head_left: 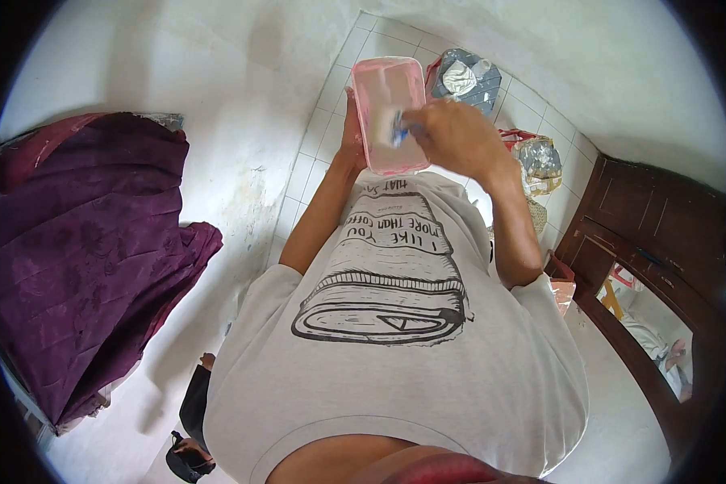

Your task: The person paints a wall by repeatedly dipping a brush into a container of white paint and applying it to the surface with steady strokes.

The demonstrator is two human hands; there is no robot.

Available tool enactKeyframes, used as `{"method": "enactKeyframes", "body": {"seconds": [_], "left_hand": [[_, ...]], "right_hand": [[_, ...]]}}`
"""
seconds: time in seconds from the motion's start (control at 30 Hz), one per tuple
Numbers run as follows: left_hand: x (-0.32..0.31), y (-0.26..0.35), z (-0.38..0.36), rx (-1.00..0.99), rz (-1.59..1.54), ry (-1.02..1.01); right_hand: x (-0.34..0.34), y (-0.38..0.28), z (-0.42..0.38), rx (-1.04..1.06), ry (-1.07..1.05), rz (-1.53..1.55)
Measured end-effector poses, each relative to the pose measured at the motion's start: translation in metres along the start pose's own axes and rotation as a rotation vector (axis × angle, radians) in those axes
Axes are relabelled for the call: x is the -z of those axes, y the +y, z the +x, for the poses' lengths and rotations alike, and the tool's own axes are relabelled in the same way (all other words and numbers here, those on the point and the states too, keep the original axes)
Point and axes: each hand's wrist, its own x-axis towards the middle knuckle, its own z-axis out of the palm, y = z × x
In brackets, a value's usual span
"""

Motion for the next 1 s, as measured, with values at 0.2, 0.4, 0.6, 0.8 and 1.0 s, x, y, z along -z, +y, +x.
{"method": "enactKeyframes", "body": {"seconds": [0.2, 0.4, 0.6, 0.8, 1.0], "left_hand": [[-0.012, 0.0, 0.008, -0.101, 0.221, 0.11], [-0.011, 0.013, 0.008, -0.056, 0.106, 0.111], [-0.008, 0.019, 0.014, -0.041, 0.272, 0.136], [0.011, 0.023, 0.003, 0.048, 0.132, 0.192], [-0.01, 0.015, 0.001, -0.135, 0.361, 0.12]], "right_hand": [[-0.032, 0.004, 0.014, 0.003, 0.139, -0.113], [-0.009, 0.011, 0.017, 0.091, -0.007, -0.088], [-0.023, 0.009, 0.025, 0.019, 0.007, -0.102], [0.005, 0.018, 0.003, 0.158, 0.059, 0.002], [0.019, 0.028, -0.003, -0.049, 0.076, -0.053]]}}
